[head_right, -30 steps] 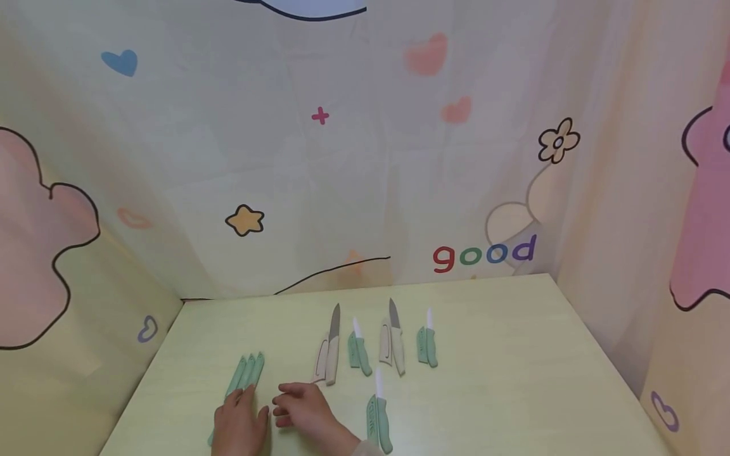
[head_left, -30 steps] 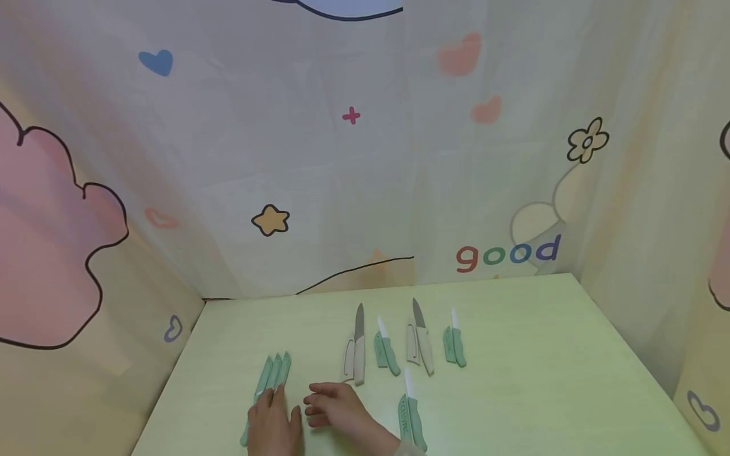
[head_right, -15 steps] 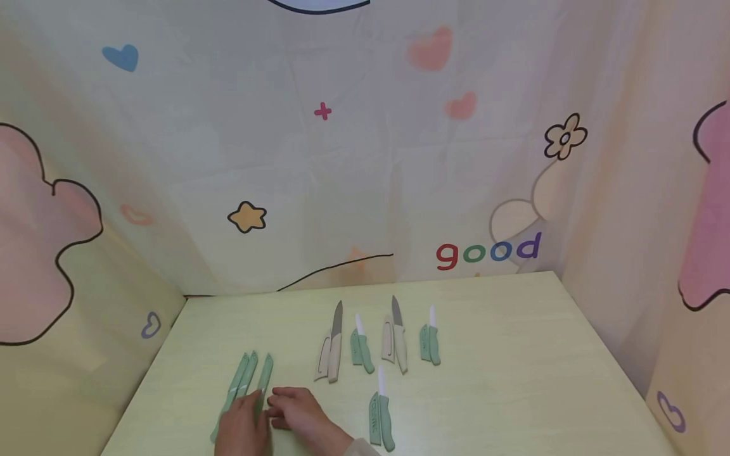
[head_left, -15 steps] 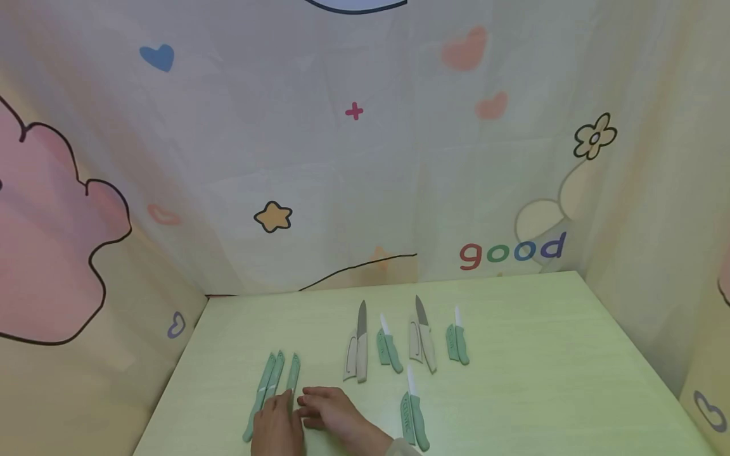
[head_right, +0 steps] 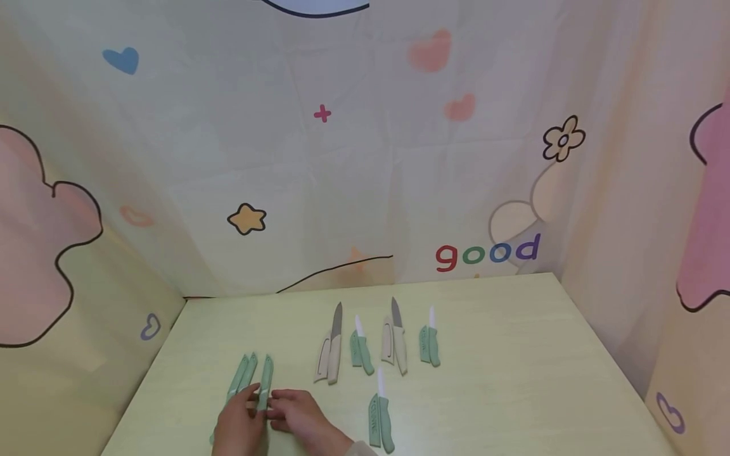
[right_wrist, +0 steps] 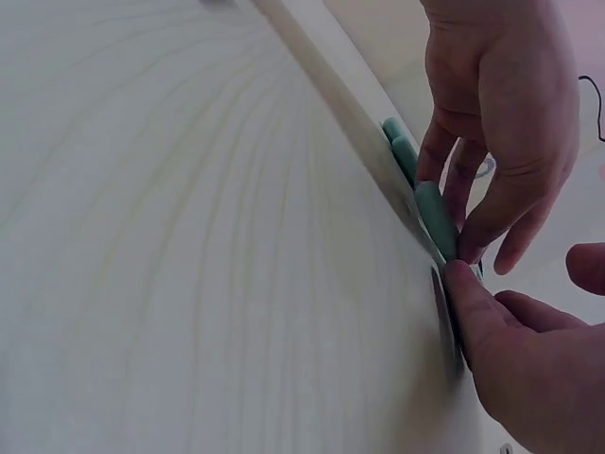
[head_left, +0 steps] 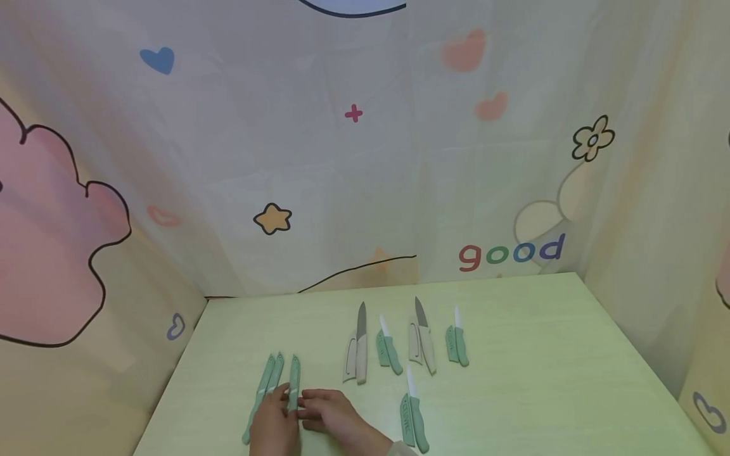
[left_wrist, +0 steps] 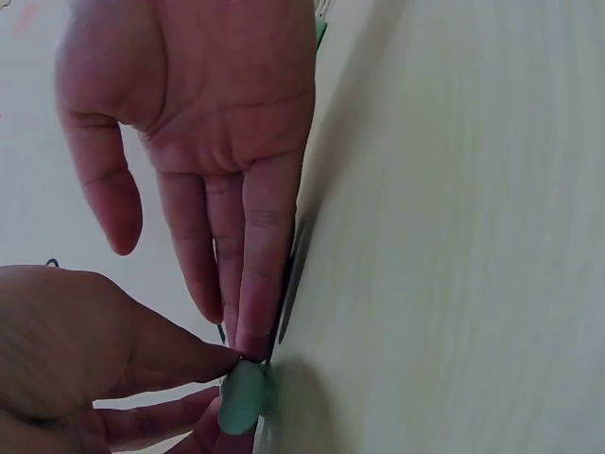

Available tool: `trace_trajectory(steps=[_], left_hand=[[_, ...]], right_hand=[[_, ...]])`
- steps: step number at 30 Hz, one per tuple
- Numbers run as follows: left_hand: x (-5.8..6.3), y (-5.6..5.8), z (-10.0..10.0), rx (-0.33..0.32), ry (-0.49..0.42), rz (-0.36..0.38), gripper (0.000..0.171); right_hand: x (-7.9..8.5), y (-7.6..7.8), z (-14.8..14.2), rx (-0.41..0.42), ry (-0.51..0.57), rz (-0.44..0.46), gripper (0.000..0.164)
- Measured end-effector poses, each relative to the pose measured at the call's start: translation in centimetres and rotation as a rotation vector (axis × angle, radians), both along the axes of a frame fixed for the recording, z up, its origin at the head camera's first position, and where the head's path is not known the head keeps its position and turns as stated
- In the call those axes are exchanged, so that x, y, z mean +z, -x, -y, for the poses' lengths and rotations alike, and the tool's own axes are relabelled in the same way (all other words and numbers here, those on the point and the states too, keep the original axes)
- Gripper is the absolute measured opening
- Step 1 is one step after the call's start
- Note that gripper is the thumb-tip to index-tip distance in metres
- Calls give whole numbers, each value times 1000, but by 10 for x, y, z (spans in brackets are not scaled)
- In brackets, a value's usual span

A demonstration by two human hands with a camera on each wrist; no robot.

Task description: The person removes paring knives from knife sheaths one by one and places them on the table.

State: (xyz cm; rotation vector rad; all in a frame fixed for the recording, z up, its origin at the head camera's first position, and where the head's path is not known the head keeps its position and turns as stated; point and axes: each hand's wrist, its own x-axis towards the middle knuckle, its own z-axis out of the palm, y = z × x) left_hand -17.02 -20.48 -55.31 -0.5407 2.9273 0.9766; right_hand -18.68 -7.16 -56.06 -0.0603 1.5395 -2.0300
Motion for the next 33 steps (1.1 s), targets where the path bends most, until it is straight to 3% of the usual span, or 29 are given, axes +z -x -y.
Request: trace_trajectory(steps=[9, 17, 24, 33], left_hand=[[11, 4, -1, 84, -145, 28, 75], [13, -3, -8, 50, -202, -106, 80], [19, -2, -18, 50, -299, -113, 82], [19, -5, -28, -11, -462, -170, 73]], right_hand=[[0, -2, -7, -54, 37, -40, 38], [4, -6, -13, -100, 87, -68, 39], [6, -5, -24, -122, 110, -114, 36], [14, -5, -42, -130, 83, -148, 34]])
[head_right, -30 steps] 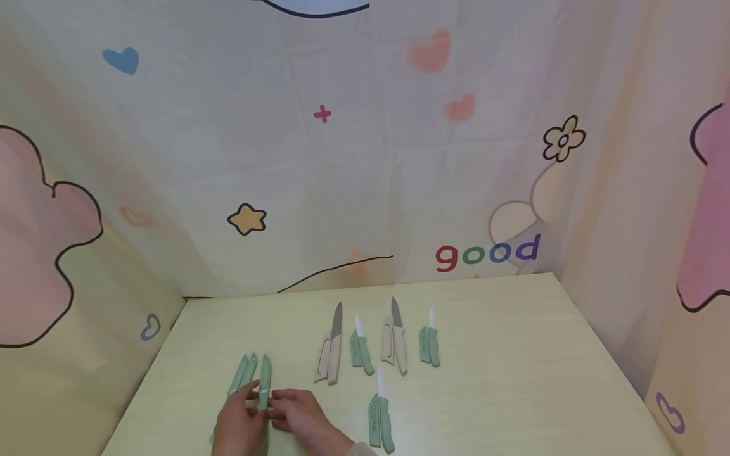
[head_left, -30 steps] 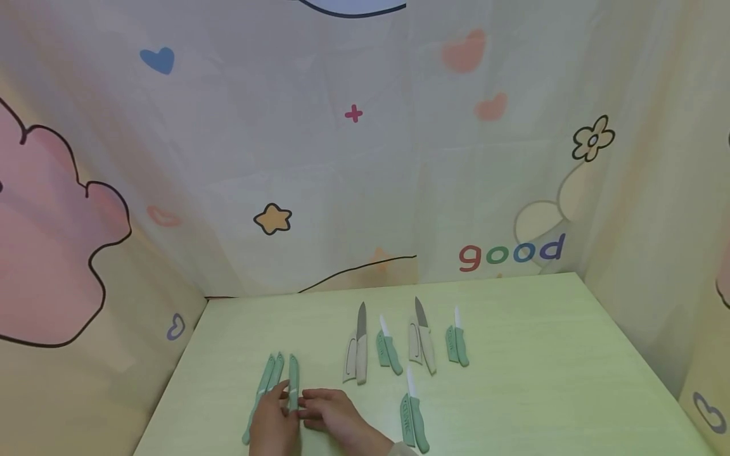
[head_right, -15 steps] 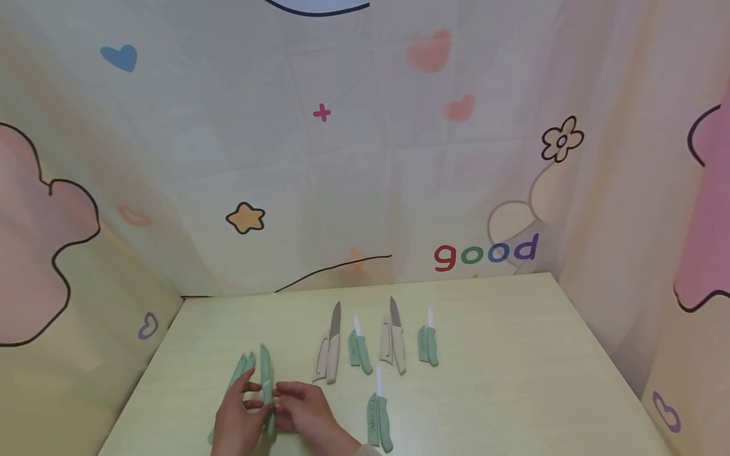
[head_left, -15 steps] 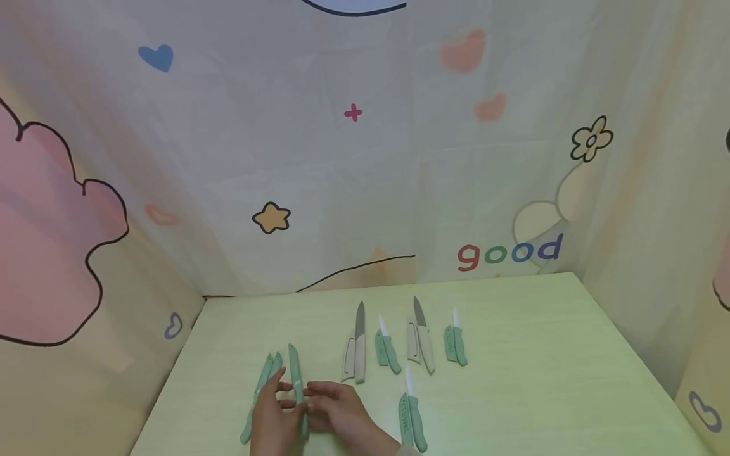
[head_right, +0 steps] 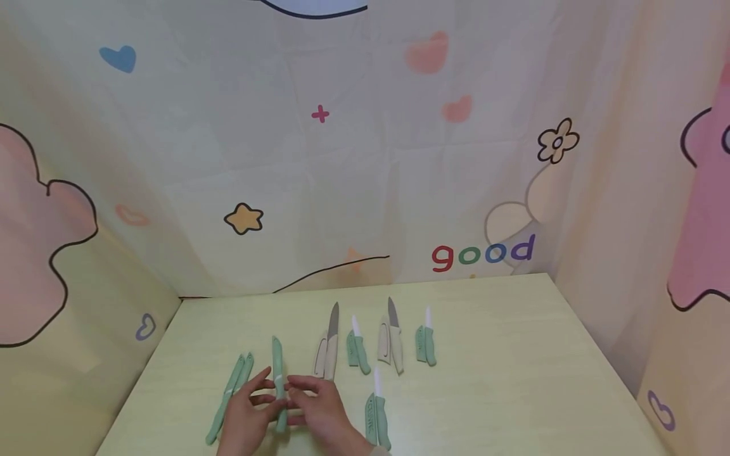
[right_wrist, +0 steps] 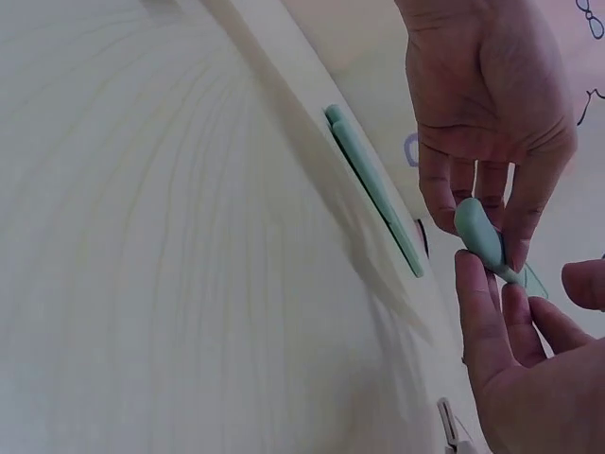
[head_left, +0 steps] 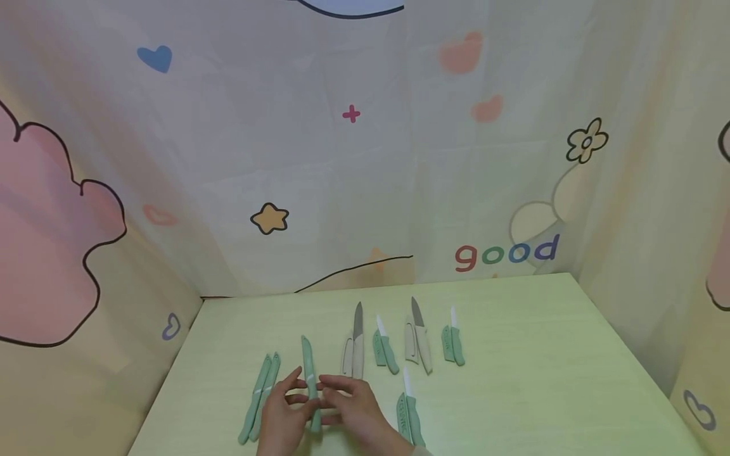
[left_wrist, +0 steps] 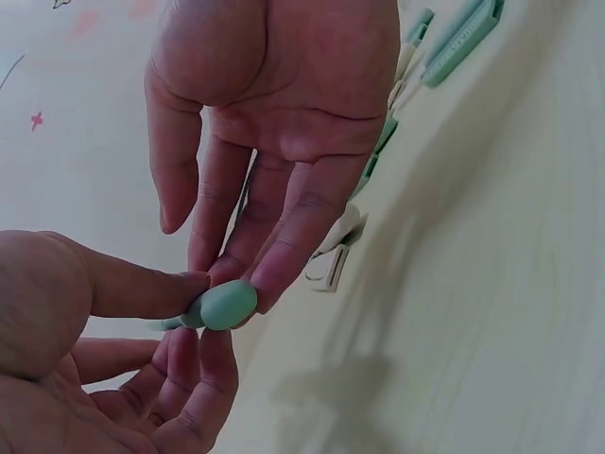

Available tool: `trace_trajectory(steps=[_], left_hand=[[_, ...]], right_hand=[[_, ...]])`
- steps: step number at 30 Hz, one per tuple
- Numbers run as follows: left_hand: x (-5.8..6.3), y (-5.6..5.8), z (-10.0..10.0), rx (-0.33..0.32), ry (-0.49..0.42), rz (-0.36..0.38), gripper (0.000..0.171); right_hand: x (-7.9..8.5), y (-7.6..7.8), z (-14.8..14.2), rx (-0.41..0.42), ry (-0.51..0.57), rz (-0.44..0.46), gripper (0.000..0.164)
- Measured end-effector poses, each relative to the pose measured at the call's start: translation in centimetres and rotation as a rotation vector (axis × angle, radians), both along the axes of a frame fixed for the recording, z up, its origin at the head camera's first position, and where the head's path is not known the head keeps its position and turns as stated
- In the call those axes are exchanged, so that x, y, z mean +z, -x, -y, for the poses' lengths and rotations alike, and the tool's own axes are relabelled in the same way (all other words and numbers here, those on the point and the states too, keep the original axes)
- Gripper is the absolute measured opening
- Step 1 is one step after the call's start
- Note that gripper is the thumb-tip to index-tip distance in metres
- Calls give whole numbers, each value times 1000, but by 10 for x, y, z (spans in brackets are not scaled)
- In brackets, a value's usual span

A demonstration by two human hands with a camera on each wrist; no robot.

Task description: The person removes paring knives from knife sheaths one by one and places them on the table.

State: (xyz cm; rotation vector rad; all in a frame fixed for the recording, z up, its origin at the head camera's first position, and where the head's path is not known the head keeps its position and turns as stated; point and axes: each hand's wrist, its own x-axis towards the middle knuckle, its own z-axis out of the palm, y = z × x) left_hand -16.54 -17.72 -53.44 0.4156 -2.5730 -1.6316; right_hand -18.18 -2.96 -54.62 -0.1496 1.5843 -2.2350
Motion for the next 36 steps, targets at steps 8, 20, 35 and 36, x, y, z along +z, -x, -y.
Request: trace_trajectory(steps=[8, 20, 35, 36], left_hand=[[2, 2, -10, -40, -85, -44, 61], [6, 4, -38, -119, -176, -73, 59], [11, 2, -80, -286, -284, -86, 58], [11, 1, -84, -295, -299, -89, 58]], right_hand=[[8, 0, -14, -28, -32, -6, 32], [13, -1, -46, -69, -59, -32, 32], [15, -9, -88, -131, -205, -70, 32], [16, -9, -91, -142, -222, -66, 31]])
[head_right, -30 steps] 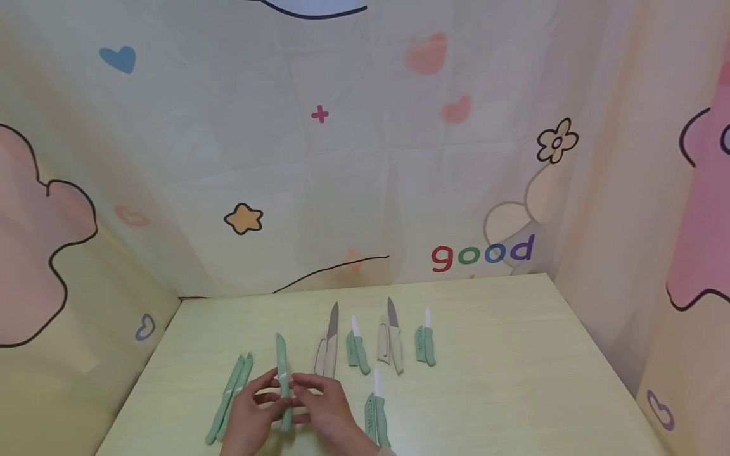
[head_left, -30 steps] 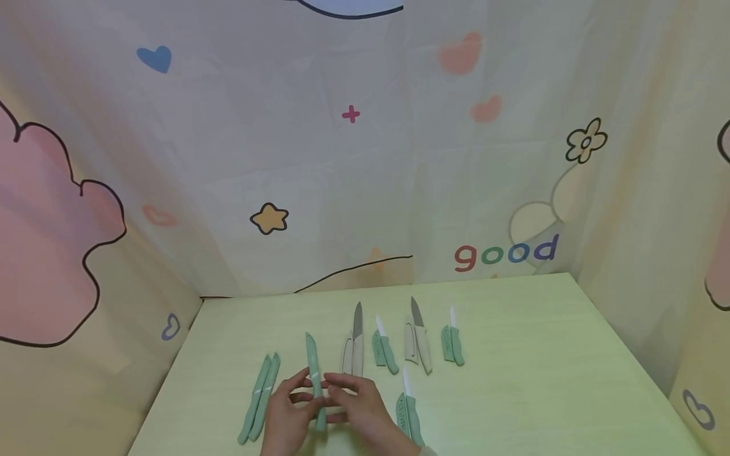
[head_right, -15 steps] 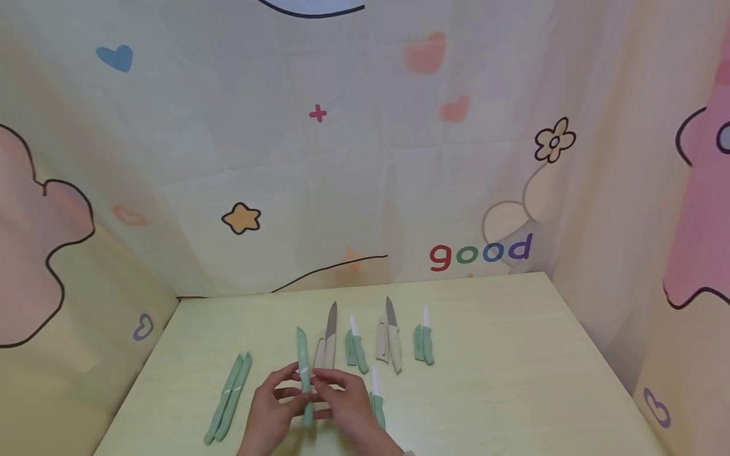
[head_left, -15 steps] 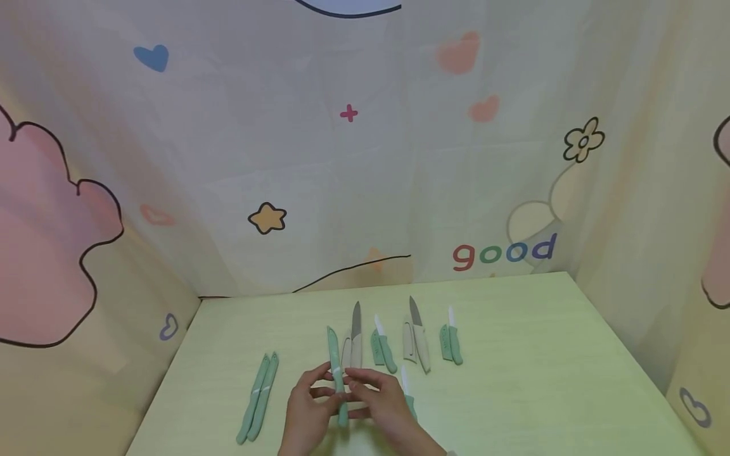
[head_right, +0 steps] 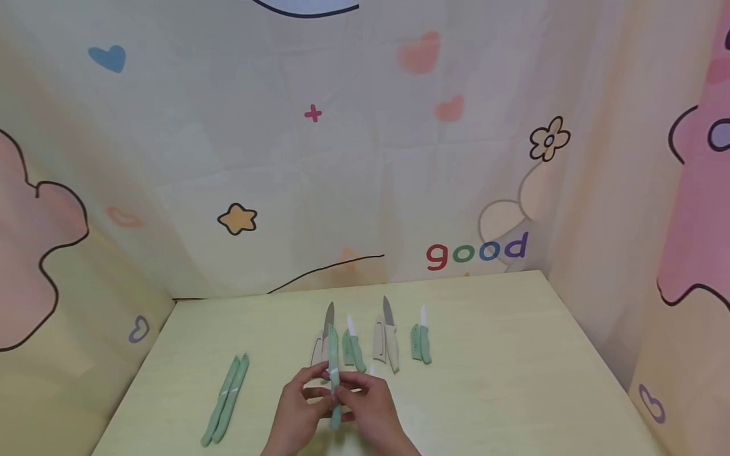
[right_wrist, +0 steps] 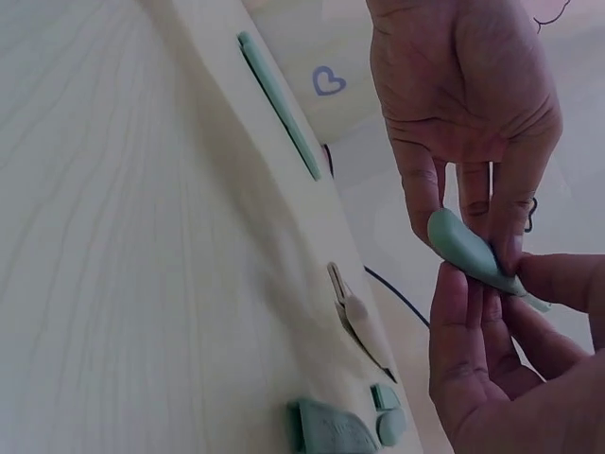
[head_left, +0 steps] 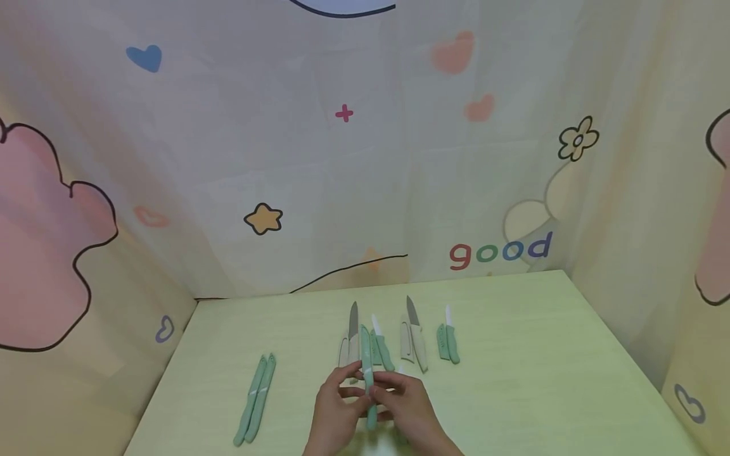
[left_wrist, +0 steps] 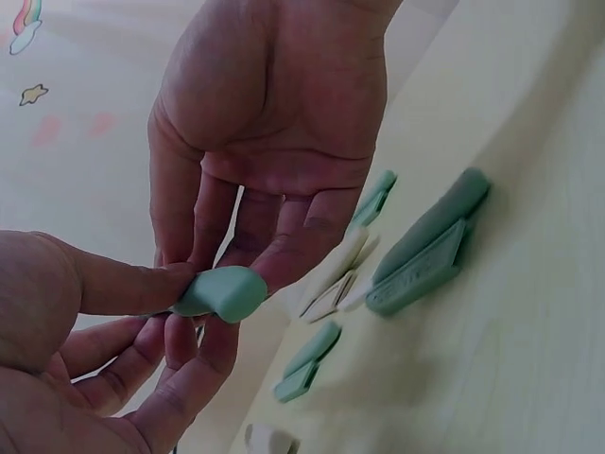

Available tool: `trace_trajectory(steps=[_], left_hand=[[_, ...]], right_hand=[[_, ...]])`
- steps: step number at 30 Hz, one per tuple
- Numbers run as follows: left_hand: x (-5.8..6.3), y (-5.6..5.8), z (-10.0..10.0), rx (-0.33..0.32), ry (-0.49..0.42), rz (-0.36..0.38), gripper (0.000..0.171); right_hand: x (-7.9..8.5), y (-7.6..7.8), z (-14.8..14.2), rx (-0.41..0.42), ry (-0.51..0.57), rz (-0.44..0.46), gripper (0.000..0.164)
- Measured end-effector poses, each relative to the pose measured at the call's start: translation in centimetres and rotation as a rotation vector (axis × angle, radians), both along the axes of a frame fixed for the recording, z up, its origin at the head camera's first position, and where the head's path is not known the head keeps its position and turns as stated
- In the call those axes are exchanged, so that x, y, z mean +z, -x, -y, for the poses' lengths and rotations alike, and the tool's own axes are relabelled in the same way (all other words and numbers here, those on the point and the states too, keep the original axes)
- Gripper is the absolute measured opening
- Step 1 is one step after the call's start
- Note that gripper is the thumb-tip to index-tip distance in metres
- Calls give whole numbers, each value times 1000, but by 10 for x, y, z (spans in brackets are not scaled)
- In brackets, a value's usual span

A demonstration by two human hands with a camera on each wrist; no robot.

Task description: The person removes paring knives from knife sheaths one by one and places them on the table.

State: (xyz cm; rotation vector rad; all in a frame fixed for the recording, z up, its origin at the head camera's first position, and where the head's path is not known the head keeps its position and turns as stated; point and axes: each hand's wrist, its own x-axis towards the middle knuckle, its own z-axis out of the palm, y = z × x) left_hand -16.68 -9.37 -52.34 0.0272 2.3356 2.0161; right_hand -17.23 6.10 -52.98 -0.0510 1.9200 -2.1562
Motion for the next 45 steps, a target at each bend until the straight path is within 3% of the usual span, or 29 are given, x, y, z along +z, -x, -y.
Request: trace_trajectory(steps=[11, 17, 21, 25, 31, 39, 45], left_hand=[[-7, -2, -25, -46, -69, 82, 57], [-8, 0, -29, -125, -97, 152, 60], [-8, 1, -29, -177, -136, 172, 51], [-8, 4, -29, -182, -119, 166, 40], [-4, 19, -26, -156, -42, 117, 31], [5, 37, -28, -157, -119, 88, 33], [17, 36, -31, -152, -135, 93, 30]], right_hand=[[-3, -5, -25, -48, -96, 43, 32], [-5, -9, -33, -48, -152, 62, 35], [-5, -12, -38, -36, -168, 59, 36], [-6, -14, -41, -22, -161, 67, 38], [-10, -19, -44, -9, -162, 97, 38], [-10, -24, -46, 5, -136, 124, 36], [-7, -27, -48, 12, -123, 134, 38]])
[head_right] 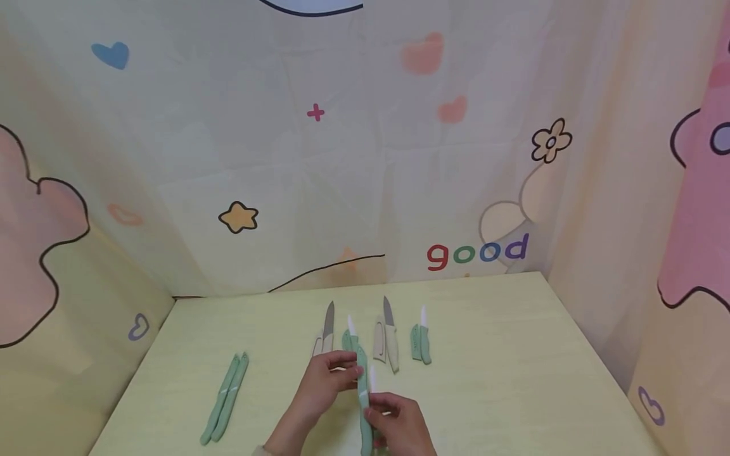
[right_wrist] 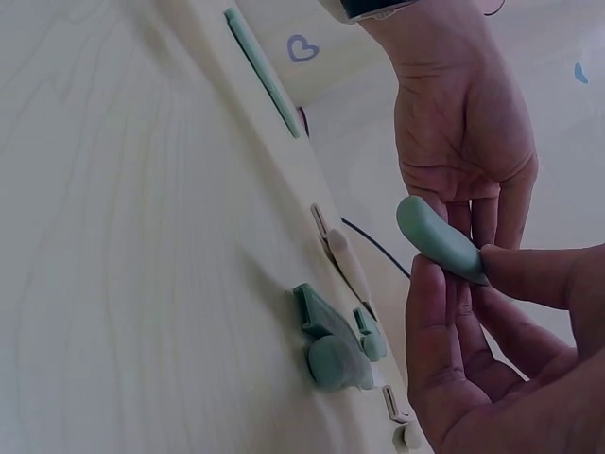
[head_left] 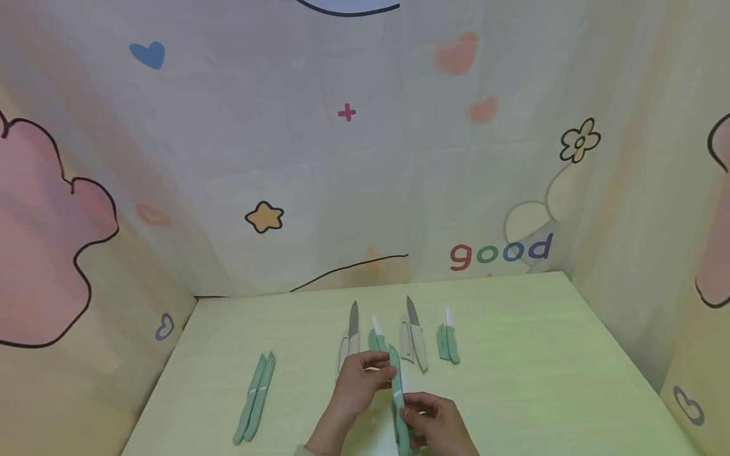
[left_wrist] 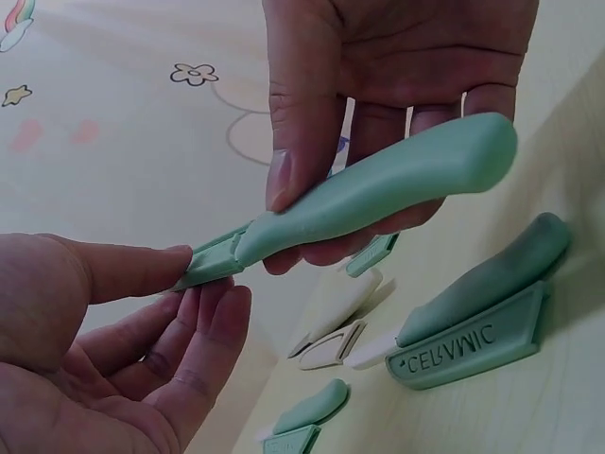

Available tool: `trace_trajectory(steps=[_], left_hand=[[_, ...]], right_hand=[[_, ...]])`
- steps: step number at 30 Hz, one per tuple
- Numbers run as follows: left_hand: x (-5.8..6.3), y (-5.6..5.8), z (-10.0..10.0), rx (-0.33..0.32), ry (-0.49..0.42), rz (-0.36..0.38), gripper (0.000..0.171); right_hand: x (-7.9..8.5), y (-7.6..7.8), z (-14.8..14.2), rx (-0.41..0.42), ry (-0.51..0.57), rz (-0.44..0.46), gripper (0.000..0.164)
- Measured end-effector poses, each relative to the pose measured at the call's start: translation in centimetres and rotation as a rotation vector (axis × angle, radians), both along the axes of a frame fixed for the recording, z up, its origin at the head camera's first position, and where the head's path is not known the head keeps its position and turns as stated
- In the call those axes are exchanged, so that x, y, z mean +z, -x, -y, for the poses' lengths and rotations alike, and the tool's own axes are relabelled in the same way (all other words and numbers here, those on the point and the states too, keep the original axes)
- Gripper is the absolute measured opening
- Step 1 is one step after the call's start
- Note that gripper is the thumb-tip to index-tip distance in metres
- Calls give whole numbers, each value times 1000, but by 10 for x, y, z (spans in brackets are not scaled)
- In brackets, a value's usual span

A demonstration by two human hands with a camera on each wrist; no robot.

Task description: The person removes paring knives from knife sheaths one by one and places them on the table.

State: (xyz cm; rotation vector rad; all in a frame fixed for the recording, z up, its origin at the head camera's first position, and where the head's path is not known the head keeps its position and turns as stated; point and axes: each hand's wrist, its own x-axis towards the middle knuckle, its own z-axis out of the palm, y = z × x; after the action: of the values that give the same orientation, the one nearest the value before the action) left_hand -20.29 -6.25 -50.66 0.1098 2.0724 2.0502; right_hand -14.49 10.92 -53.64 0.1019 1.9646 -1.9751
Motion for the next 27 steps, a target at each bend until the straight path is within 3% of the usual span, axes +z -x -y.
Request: trace_trajectory(steps=[4, 11, 27], left_hand=[[8, -2, -2, 13, -11, 11, 30], [-11, 5, -3, 21, -31, 25, 31], [-13, 7, -5, 32, -14, 24, 27]], right_hand=[[0, -1, -1, 2, -1, 8, 39], [-1, -2, -2, 4, -3, 5, 38], [0, -3, -2, -7, -24, 36, 35]])
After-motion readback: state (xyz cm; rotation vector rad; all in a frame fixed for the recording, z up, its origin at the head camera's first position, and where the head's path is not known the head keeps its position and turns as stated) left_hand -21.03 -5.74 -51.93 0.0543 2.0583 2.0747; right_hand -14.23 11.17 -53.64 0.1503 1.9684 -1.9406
